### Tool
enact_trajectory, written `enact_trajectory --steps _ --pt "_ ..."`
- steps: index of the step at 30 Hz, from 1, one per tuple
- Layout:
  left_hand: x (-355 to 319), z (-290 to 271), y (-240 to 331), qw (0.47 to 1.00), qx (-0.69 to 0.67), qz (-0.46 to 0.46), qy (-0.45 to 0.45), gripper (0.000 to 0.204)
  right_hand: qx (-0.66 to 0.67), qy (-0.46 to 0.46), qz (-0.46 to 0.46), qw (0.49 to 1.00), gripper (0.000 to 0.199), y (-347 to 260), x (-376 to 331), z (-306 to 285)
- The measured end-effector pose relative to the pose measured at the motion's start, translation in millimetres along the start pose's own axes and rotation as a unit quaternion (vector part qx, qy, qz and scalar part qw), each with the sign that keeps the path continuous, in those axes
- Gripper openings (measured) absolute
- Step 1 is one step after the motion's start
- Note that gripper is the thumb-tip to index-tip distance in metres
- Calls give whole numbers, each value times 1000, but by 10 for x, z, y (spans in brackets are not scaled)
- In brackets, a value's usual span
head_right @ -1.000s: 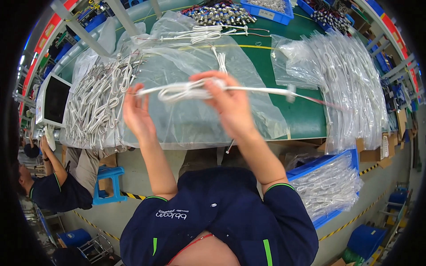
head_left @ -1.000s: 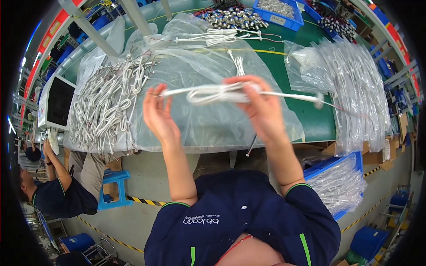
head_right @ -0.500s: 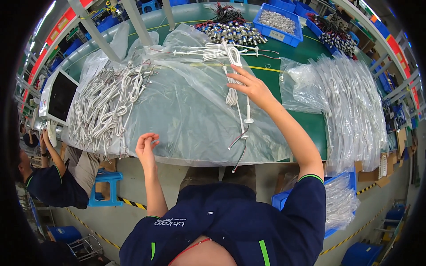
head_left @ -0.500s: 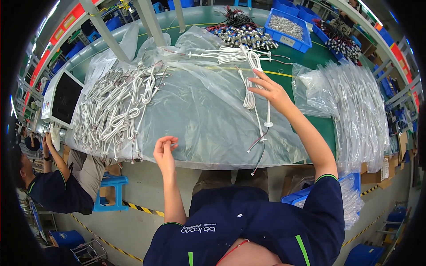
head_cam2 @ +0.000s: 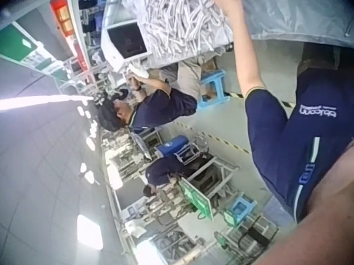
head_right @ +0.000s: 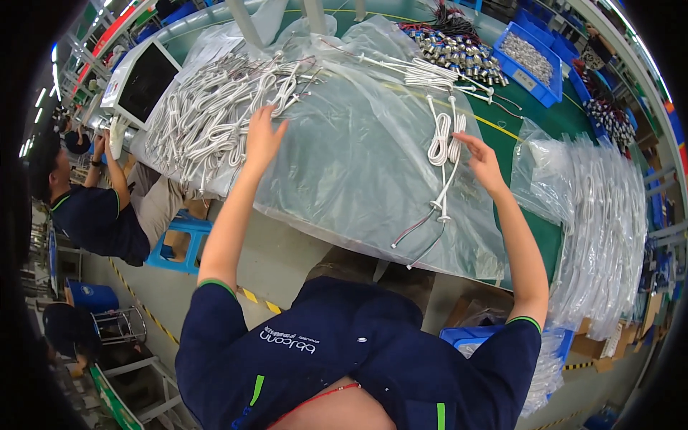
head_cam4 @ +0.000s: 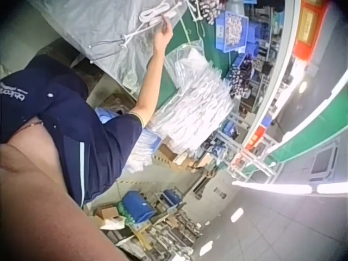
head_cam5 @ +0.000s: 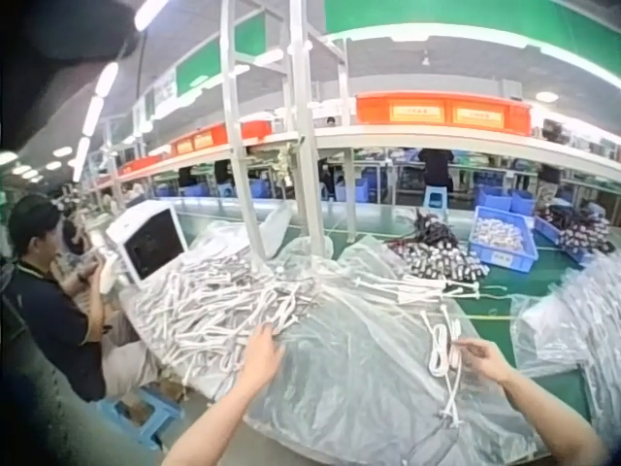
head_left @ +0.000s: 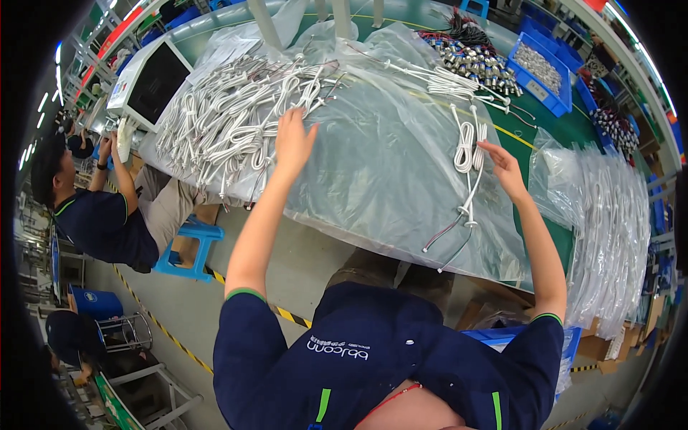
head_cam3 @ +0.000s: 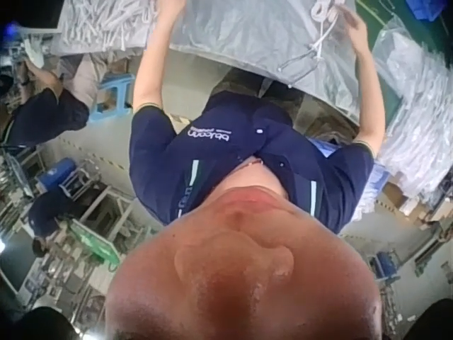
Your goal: The person bundles and secures white electrical wires with plastic ties by hand.
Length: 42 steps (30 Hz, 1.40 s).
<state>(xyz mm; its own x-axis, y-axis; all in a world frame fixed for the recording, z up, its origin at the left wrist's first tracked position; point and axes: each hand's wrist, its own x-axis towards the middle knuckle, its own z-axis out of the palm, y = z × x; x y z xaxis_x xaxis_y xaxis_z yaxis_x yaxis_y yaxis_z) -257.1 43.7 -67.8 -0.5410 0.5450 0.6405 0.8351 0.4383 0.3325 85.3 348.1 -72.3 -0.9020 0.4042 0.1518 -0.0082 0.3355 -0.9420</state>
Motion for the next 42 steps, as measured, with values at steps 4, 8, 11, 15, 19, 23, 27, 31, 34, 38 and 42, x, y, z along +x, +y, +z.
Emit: enact_trajectory --steps 4,8,11,15,19,23,27,31,34,38,42 --pt "349 643 -475 983 163 -63 -56 37 -27 119 2 992 52 -129 -67 179" --pt "509 513 -635 974 154 -126 -108 28 -111 103 -40 988 40 -522 -268 362" --pt "649 174 -374 997 52 -42 -28 28 -155 70 -61 984 35 -704 -336 432" --pt "623 -567 537 983 -136 97 82 37 96 -13 103 990 31 -1099 -110 926" --pt "287 -1169 1374 942 -299 146 44 53 372 -28 30 927 39 -1560 178 1504" --pt "119 -1363 1555 925 -302 225 48 55 419 112 -92 896 31 -2020 158 1584" --pt "-187 -1419 1653 945 -206 159 198 60 445 179 -105 871 24 -2155 11 1575" --pt "-524 -1233 1628 912 -359 187 -63 54 431 205 -128 869 22 -2270 -103 1646" --pt "-406 -1237 2143 639 -754 -154 -9 44 354 199 -154 901 25 -2306 -212 1672" --pt "-295 -1266 2152 630 -753 -192 -9 39 302 208 -156 917 27 -2324 -303 1616" --pt "-348 -1238 2183 634 -756 -162 20 33 296 217 -140 920 32 -2358 -338 1580"
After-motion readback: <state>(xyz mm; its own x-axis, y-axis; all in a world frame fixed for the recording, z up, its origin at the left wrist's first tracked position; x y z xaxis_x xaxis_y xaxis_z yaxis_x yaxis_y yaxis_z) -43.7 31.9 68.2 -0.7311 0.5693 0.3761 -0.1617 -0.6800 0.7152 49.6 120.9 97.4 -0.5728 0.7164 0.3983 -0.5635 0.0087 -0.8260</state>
